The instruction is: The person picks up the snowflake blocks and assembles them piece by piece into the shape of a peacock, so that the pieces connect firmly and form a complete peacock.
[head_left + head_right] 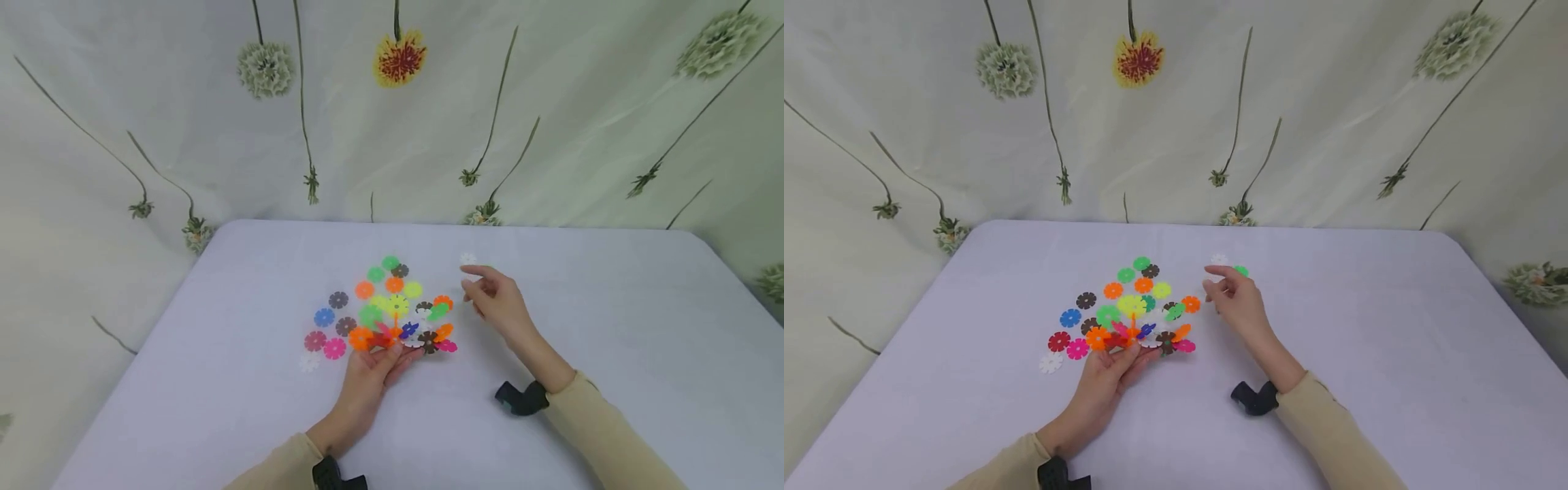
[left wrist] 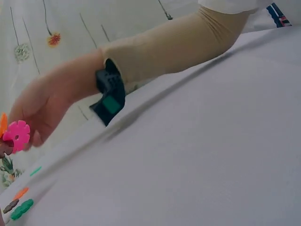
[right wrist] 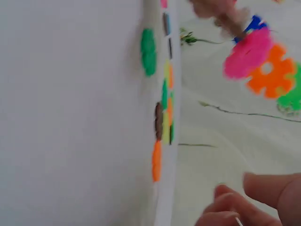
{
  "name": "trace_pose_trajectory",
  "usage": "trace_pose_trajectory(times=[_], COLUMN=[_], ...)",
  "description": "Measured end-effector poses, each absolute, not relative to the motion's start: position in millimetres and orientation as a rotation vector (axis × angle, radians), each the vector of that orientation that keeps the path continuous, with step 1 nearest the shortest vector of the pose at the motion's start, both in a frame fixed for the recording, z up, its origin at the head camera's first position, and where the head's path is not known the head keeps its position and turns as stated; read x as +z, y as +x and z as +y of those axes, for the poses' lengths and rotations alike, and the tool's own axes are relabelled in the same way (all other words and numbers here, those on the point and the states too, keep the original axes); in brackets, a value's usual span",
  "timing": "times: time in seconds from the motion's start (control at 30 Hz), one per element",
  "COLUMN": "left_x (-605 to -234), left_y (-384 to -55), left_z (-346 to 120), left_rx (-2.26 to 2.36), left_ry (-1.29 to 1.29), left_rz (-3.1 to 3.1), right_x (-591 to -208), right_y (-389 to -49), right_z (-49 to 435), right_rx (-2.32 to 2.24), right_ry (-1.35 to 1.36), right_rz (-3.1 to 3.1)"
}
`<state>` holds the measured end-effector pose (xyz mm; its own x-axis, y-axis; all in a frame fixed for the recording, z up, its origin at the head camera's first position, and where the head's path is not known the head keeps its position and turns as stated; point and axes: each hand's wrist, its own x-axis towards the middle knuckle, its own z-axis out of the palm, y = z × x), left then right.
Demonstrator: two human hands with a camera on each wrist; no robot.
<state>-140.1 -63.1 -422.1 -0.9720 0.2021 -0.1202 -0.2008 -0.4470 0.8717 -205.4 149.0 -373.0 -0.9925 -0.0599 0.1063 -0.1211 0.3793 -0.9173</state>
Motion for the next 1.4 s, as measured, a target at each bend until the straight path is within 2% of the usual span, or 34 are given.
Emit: trace_pose_trajectory(times=[0.17,0.3,0.43,0.57,0.73,0.9,1.07,1.4], left_x=[-422.7,-420.7,-418.4,-418.1,-417.4,-415.7,-414.5,-413.7], left_y=[-139.7,-140.5,-140.5,-140.2,-141.1,-142.7,-143.3,-143.5], left_z=[-64.0,-63.2,-63.7,-64.4,-67.9,-70.1,-71.7,-74.7], left_rx=[2.504,2.506,2.511,2.459,2.352,2.275,2.262,2.244], left_ry=[-0.071,-0.067,-0.051,-0.002,0.017,0.007,0.027,0.016], left_rz=[1.401,1.396,1.416,1.441,1.417,1.409,1.408,1.427], right_x=[-387.6,-389.3,-384.3,-377.6,-376.7,-382.5,-382.3,-386.0], right_y=[-236.6,-242.2,-236.2,-224.4,-208.7,-197.6,-193.3,-190.8], right_z=[147.4,145.1,148.9,161.6,172.5,172.3,170.1,168.3], right_rx=[1.173,1.037,1.278,1.829,2.211,2.289,2.21,2.251], right_ry=[0.43,0.519,0.476,0.383,0.553,0.774,0.874,0.896], right_rz=[-2.975,-3.033,-2.983,-2.736,-2.376,-2.225,-2.222,-2.188])
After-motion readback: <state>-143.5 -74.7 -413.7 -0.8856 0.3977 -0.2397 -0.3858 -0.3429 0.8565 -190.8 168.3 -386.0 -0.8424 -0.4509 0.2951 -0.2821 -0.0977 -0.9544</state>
